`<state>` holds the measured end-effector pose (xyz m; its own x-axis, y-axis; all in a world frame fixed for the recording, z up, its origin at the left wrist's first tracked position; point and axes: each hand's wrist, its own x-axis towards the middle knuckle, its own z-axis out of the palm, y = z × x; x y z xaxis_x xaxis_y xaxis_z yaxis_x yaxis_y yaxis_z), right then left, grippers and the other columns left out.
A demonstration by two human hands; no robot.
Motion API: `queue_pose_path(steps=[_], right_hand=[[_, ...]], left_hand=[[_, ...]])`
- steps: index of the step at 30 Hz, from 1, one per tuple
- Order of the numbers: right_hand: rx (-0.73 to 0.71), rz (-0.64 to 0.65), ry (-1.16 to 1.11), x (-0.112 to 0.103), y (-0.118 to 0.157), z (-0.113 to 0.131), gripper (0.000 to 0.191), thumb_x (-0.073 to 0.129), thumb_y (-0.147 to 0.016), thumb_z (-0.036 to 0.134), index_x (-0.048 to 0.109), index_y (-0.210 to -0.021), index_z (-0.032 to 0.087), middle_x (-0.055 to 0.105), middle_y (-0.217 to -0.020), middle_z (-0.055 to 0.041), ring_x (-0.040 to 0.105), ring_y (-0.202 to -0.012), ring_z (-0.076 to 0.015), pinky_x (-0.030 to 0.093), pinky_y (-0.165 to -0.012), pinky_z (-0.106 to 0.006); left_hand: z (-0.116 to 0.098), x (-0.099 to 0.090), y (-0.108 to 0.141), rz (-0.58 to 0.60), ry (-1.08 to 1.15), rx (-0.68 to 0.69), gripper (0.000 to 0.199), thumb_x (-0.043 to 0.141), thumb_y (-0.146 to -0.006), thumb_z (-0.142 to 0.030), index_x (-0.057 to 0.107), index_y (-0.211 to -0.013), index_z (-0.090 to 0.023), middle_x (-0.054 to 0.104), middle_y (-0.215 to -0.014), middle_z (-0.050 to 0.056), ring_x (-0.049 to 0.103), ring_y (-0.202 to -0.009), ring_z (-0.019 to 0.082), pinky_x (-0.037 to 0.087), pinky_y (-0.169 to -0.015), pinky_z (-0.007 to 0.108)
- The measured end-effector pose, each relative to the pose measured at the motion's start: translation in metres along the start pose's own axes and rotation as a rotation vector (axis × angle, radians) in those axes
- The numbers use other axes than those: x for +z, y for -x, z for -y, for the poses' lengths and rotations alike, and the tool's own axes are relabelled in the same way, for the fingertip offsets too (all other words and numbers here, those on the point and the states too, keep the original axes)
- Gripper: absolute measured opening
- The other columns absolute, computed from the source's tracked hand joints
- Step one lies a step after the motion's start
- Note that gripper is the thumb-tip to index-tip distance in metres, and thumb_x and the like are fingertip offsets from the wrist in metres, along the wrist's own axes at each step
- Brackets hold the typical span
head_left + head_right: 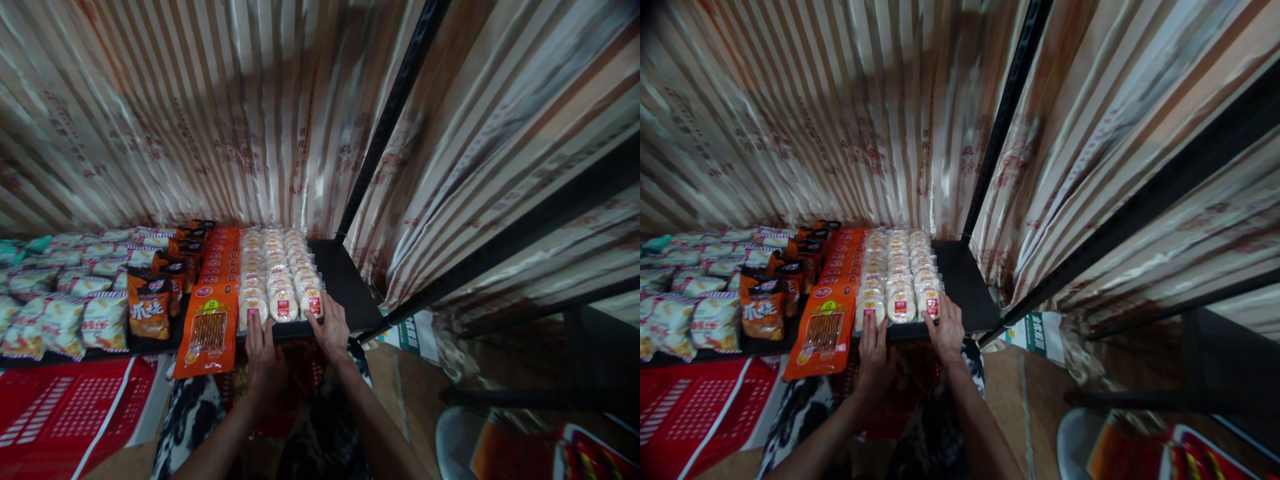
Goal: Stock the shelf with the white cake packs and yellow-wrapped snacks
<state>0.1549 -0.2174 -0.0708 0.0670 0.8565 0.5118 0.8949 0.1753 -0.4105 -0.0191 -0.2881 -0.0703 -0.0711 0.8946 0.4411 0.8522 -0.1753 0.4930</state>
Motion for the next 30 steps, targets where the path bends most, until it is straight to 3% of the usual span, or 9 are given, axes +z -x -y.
queue_pose_path(steps=[9,15,24,30], right_hand=[[0.011,0.004,-0.003,0.0,0.0,0.001,0.056,0.047,-0.088,0.046,0.042,-0.135,0.017,0.055,-0.127,-0.0106,0.046,-0.113,-0.0254,0.043,-0.095,-0.04],[-0.003,-0.016,0.004,0.002,0.001,-0.001,0.054,0.046,-0.088,0.045,0.042,-0.135,0.017,0.055,-0.127,-0.011,0.047,-0.114,-0.0253,0.043,-0.095,-0.04],[-0.021,-0.024,-0.01,0.0,0.001,-0.001,0.055,0.045,-0.088,0.046,0.043,-0.134,0.015,0.056,-0.126,-0.0123,0.047,-0.113,-0.0251,0.043,-0.095,-0.039],[-0.016,-0.02,-0.007,-0.002,0.001,0.001,0.055,0.045,-0.089,0.047,0.044,-0.133,0.014,0.055,-0.127,-0.013,0.047,-0.113,-0.0258,0.044,-0.093,-0.039]], left_hand=[[0.0,-0.002,-0.003,-0.034,-0.063,0.062,0.051,0.043,-0.079,-0.007,0.042,-0.131,-0.007,0.021,-0.149,0.023,0.008,-0.14,0.033,0.028,-0.106,0.056],[-0.002,-0.008,-0.024,-0.032,-0.084,0.171,0.054,0.045,-0.079,-0.006,0.047,-0.131,-0.022,0.01,-0.154,0.01,0.003,-0.141,0.033,0.024,-0.107,0.058],[-0.014,-0.007,-0.049,0.076,-0.171,0.252,0.051,0.048,-0.082,-0.01,0.049,-0.13,-0.029,0.017,-0.153,0.009,0.003,-0.141,0.034,0.025,-0.106,0.059],[-0.016,0.003,-0.055,0.103,-0.188,0.282,0.048,0.05,-0.082,-0.014,0.05,-0.129,-0.024,0.022,-0.151,0.013,0.007,-0.14,0.034,0.022,-0.109,0.058]])
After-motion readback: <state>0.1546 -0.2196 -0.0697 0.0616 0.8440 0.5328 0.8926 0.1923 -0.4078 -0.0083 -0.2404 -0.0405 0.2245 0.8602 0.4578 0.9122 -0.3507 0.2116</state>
